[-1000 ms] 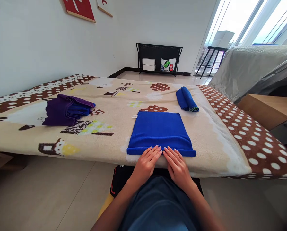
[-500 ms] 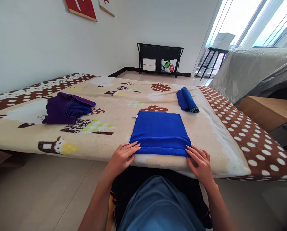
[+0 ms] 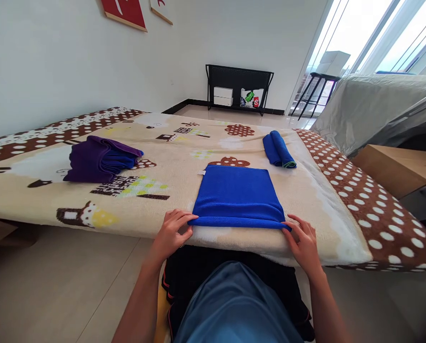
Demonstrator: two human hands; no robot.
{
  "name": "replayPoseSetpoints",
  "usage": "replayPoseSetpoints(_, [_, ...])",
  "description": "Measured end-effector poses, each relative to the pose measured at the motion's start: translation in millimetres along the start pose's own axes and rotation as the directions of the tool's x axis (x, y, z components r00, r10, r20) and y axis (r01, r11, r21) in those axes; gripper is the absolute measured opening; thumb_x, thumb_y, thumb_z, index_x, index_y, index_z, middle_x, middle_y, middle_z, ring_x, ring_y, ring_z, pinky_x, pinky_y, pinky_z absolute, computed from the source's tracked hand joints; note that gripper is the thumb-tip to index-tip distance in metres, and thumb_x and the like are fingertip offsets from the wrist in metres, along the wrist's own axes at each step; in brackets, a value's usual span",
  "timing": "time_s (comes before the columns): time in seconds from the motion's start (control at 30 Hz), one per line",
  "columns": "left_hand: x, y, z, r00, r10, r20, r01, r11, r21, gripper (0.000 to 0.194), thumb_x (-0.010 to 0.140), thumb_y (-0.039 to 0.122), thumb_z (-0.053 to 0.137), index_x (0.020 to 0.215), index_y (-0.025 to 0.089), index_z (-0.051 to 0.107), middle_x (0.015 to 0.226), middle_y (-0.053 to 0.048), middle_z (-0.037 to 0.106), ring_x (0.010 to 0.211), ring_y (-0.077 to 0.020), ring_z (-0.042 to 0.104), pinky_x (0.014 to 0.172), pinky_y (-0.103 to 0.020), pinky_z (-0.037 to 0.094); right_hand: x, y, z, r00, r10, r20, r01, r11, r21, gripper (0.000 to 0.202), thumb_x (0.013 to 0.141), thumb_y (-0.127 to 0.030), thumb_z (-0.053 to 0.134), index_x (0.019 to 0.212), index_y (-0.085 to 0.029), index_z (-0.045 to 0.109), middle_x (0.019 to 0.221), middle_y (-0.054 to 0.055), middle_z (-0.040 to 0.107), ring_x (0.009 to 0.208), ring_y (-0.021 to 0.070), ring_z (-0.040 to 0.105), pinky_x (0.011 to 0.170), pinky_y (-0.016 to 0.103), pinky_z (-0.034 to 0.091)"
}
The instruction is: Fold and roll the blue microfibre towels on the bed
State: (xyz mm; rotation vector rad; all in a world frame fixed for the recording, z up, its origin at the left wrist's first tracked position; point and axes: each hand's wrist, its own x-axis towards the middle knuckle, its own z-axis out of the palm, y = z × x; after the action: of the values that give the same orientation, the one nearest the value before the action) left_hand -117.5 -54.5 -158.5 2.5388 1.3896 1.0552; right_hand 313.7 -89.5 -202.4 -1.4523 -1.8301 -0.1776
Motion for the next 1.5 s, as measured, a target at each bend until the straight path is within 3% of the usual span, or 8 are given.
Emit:
replayPoseSetpoints(0.4, [0.9, 11.2, -16.2, 0.98, -0.178, 0.092, 0.192, 0.966, -0.172, 0.015, 0.085, 0.023, 0.049, 0.089, 0.022, 0.063, 0.082, -0.001, 0.064, 0.079, -0.0183, 0.054, 0.077, -0.032, 0.046, 3.1, -5.4, -13.0, 0.993, -0.021, 0.115, 0.019, 1.0, 0.024, 0.028, 0.101, -0.038, 0.044, 0.096, -0.021, 0.066, 0.134, 0.008, 0.058, 0.12, 0.0237, 0.053, 0.1, 0.041, 0.037])
replayPoseSetpoints(0.63, [7.7, 36.6, 18.3, 0.921, -0.349, -0.174, 0.38, 0.904, 0.197, 0.018, 0.081, 0.013, 0.052, 0.091, 0.02, 0.065, 0.108, -0.009, 0.067, 0.106, -0.0311, 0.057, 0.094, -0.052, 0.037, 10.0, -38.9, 17.5, 0.969, 0.04, -0.243, -0.086, 0.979, -0.184, 0.017, 0.094, -0.025, 0.056, 0.107, -0.021, 0.067, 0.126, 0.009, 0.063, 0.118, 0.0255, 0.056, 0.104, 0.045, 0.033])
replayPoseSetpoints(0.73, [11.5, 65.4, 39.3, 0.95, -0.202, -0.237, 0.264, 0.927, 0.268, 0.035, 0.083, 0.004, 0.048, 0.11, 0.02, 0.064, 0.128, -0.013, 0.062, 0.121, -0.0334, 0.054, 0.1, -0.054, 0.037, 9.7, -70.1, 31.6, 0.974, -0.11, -0.197, 0.084, 0.987, -0.135, 0.033, 0.094, -0.009, 0.048, 0.117, -0.024, 0.066, 0.125, 0.006, 0.066, 0.122, 0.0214, 0.059, 0.106, 0.042, 0.034])
replayPoseSetpoints(0.87, [18.8, 92.6, 66.7, 0.979, 0.202, -0.019, -0.198, 0.972, 0.125, 0.05, 0.092, 0.003, 0.039, 0.137, 0.021, 0.052, 0.14, -0.01, 0.059, 0.134, -0.024, 0.052, 0.109, -0.046, 0.041, 13.5, -105.4, 46.4, 0.957, -0.29, 0.023, 0.289, 0.957, 0.035, 0.047, 0.097, -0.008, 0.04, 0.139, -0.023, 0.054, 0.137, 0.006, 0.061, 0.132, 0.0178, 0.054, 0.111, 0.038, 0.034])
replayPoseSetpoints(0.93, [21.5, 94.6, 74.4, 0.963, 0.268, 0.026, -0.269, 0.961, 0.064, 0.051, 0.096, 0.006, 0.037, 0.143, 0.021, 0.048, 0.143, -0.009, 0.058, 0.136, -0.0219, 0.051, 0.113, -0.045, 0.041, 17.1, -111.8, 49.6, 0.954, -0.292, 0.069, 0.289, 0.956, 0.053, 0.047, 0.099, -0.012, 0.04, 0.144, -0.022, 0.05, 0.142, 0.006, 0.058, 0.136, 0.0177, 0.051, 0.115, 0.039, 0.033])
replayPoseSetpoints(1.27, [12.2, 46.5, 49.9, 0.981, -0.011, -0.191, 0.043, 0.986, 0.163, 0.027, 0.098, 0.019, 0.051, 0.119, 0.023, 0.067, 0.12, -0.005, 0.073, 0.117, -0.0245, 0.066, 0.105, -0.048, 0.041, 14.8, -57.6, 29.9, 0.998, -0.065, -0.005, 0.064, 0.99, -0.125, 0.035, 0.103, -0.031, 0.046, 0.132, -0.02, 0.061, 0.131, 0.007, 0.065, 0.127, 0.0212, 0.058, 0.116, 0.043, 0.029])
replayPoseSetpoints(1.4, [13.3, 63.5, 54.6, 0.951, -0.107, -0.289, 0.184, 0.95, 0.254, 0.024, 0.098, 0.018, 0.05, 0.114, 0.022, 0.068, 0.116, -0.006, 0.075, 0.119, -0.0296, 0.064, 0.113, -0.062, 0.026, 15.3, -66.7, 32.7, 0.997, -0.033, -0.07, 0.021, 0.986, -0.168, 0.034, 0.101, -0.021, 0.045, 0.129, -0.019, 0.063, 0.128, 0.007, 0.067, 0.129, 0.0236, 0.057, 0.12, 0.051, 0.021])
replayPoseSetpoints(1.5, [19.5, 85.0, 67.1, 0.988, 0.028, -0.153, 0.008, 0.973, 0.229, 0.038, 0.099, 0.012, 0.043, 0.132, 0.02, 0.06, 0.13, -0.009, 0.068, 0.127, -0.0264, 0.061, 0.114, -0.055, 0.032, 19.0, -94.5, 41.8, 0.988, -0.151, -0.005, 0.151, 0.986, -0.067, 0.043, 0.098, -0.011, 0.039, 0.135, -0.018, 0.059, 0.135, 0.006, 0.063, 0.134, 0.02, 0.054, 0.12, 0.045, 0.028])
